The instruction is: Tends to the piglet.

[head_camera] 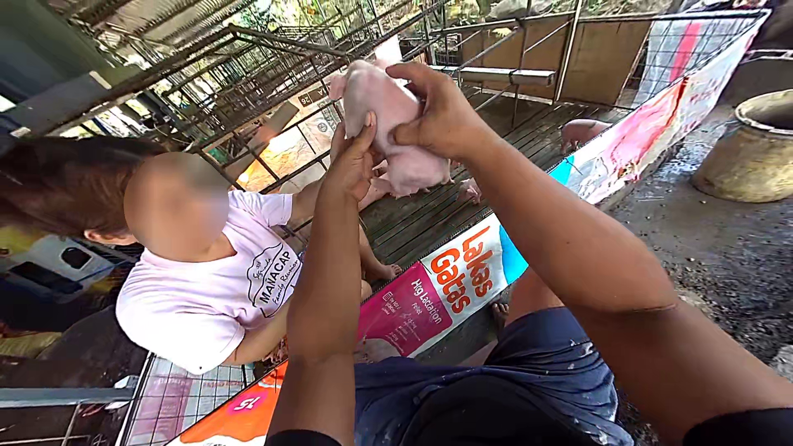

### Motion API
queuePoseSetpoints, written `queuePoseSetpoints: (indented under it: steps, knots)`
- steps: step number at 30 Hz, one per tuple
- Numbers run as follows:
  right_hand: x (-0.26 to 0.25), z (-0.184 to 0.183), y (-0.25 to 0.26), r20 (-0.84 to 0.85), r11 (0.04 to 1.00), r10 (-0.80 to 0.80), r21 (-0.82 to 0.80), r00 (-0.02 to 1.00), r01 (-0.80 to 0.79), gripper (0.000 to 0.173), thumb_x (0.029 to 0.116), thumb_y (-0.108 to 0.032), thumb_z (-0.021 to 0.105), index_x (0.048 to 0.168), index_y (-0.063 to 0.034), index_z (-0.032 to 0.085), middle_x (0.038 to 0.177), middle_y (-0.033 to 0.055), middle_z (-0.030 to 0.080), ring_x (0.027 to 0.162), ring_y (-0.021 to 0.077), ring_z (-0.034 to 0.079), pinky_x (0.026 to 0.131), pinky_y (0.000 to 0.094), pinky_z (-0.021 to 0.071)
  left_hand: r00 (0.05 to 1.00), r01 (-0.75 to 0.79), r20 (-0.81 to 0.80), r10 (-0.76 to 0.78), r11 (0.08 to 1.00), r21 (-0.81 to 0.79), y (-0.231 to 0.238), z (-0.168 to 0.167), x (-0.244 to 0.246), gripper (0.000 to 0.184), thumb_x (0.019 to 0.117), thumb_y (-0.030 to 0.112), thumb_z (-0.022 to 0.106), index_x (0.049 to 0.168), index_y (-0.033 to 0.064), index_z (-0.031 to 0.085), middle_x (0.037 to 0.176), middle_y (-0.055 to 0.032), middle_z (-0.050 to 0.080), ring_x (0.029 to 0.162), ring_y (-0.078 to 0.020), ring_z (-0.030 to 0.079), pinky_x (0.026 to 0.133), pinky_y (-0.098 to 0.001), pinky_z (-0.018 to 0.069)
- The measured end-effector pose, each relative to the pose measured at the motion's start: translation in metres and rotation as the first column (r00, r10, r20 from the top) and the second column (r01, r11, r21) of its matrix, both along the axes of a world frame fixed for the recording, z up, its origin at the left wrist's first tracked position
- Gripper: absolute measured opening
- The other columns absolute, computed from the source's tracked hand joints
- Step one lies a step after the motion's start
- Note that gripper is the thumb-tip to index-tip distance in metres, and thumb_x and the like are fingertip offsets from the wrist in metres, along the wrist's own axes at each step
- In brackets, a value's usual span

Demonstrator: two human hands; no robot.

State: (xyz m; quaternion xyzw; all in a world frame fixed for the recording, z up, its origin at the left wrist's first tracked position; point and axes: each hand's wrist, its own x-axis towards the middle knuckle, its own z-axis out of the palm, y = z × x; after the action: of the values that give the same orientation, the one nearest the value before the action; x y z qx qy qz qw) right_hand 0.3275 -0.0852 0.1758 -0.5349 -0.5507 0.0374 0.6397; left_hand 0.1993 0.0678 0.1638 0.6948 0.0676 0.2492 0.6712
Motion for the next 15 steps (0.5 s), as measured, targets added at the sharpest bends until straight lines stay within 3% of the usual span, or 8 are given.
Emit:
queuePoseSetpoints:
  steps: [3,5,7,8,10,12,14,15]
  knots:
    - [0.01,-0.011,-0.006,-0.058,0.999,0.028,0.034,0.998,-0.026,0.085,0.0657,-0.006,0.082,0.145,-0.0042,0.052,0.118,0.0137,0.071,0.099,0.0205,0.072,0.086,0.0394,0.0628,0.989,-0.043,-0.126,0.073,0.972,0.229,0.0,0.001,0.008,0.063,0.1012,0.057,0.053,0.143,0.0106,0.052,0.125,-0.0101,0.069,0.115,-0.0246,0.067,0.097,-0.0462,0.0568]
    - [0.015,-0.016,-0.01,-0.096,0.998,0.054,0.039,0.994,-0.051,0.087,0.0652,-0.004,0.082,0.146,-0.0052,0.051,0.115,0.0142,0.072,0.095,0.0218,0.073,0.083,0.0407,0.0636,0.988,0.04,-0.155,0.01,0.948,0.315,-0.004,0.009,0.014,0.06,0.1046,0.056,0.045,0.14,0.0087,0.054,0.124,-0.0103,0.069,0.113,-0.0233,0.068,0.097,-0.0457,0.0574]
    - [0.017,-0.018,-0.012,-0.109,0.997,0.08,0.028,0.991,-0.077,0.089,0.0661,-0.001,0.085,0.147,-0.0055,0.049,0.114,0.0149,0.072,0.095,0.0225,0.073,0.084,0.0407,0.0639,0.99,-0.008,-0.132,0.054,0.946,0.325,-0.019,0.012,0.019,0.059,0.1049,0.057,0.043,0.141,0.0113,0.052,0.119,-0.0094,0.07,0.104,-0.0215,0.07,0.086,-0.0422,0.0609]
    - [0.017,-0.018,-0.012,-0.109,0.996,0.085,0.029,0.99,-0.082,0.088,0.066,-0.001,0.085,0.147,-0.005,0.049,0.114,0.0151,0.072,0.095,0.0224,0.073,0.083,0.0403,0.0639,0.991,-0.056,-0.101,0.09,0.954,0.293,-0.024,0.01,0.022,0.059,0.1042,0.059,0.044,0.141,0.0132,0.051,0.118,-0.0084,0.07,0.1,-0.0201,0.07,0.081,-0.0397,0.0605]
    - [0.018,-0.013,-0.011,-0.055,0.997,0.069,0.027,0.996,-0.068,0.086,0.0655,-0.002,0.086,0.145,-0.0035,0.052,0.116,0.0147,0.071,0.097,0.0215,0.072,0.085,0.0394,0.0627,0.997,-0.076,0.012,0.075,0.986,0.147,-0.028,0.005,0.031,0.059,0.1057,0.055,0.042,0.145,0.0115,0.047,0.127,-0.0097,0.066,0.115,-0.0222,0.065,0.097,-0.0446,0.057]
    - [0.016,-0.007,-0.009,0.053,0.999,0.04,0.011,0.998,-0.041,0.082,0.0658,-0.005,0.087,0.141,-0.0026,0.055,0.118,0.015,0.069,0.096,0.0222,0.071,0.084,0.0416,0.062,0.978,0.001,0.21,0.007,0.999,-0.04,-0.027,-0.002,0.044,0.058,0.1078,0.052,0.037,0.146,0.0103,0.046,0.132,-0.0126,0.063,0.122,-0.0253,0.062,0.102,-0.0491,0.0532]
    - [0.007,-0.001,-0.005,0.196,0.998,-0.046,-0.039,0.98,0.054,0.075,0.0679,-0.014,0.09,0.137,-0.007,0.061,0.123,0.0126,0.069,0.102,0.022,0.069,0.09,0.0454,0.0592,0.941,0.139,0.322,-0.102,0.986,-0.094,-0.034,-0.002,0.039,0.054,0.1113,0.046,0.024,0.146,0.0098,0.044,0.133,-0.0125,0.061,0.124,-0.0243,0.06,0.105,-0.0482,0.0515]
    - [0.003,0.001,-0.007,0.271,0.987,-0.133,-0.056,0.954,0.153,0.07,0.0698,-0.021,0.089,0.134,-0.0107,0.065,0.126,0.0101,0.069,0.11,0.0218,0.068,0.096,0.0478,0.0561,0.957,0.116,0.275,-0.088,0.989,-0.086,-0.061,0.004,0.027,0.05,0.1123,0.038,0.016,0.142,0.0105,0.046,0.129,-0.0084,0.063,0.12,-0.0188,0.061,0.104,-0.0419,0.0516]
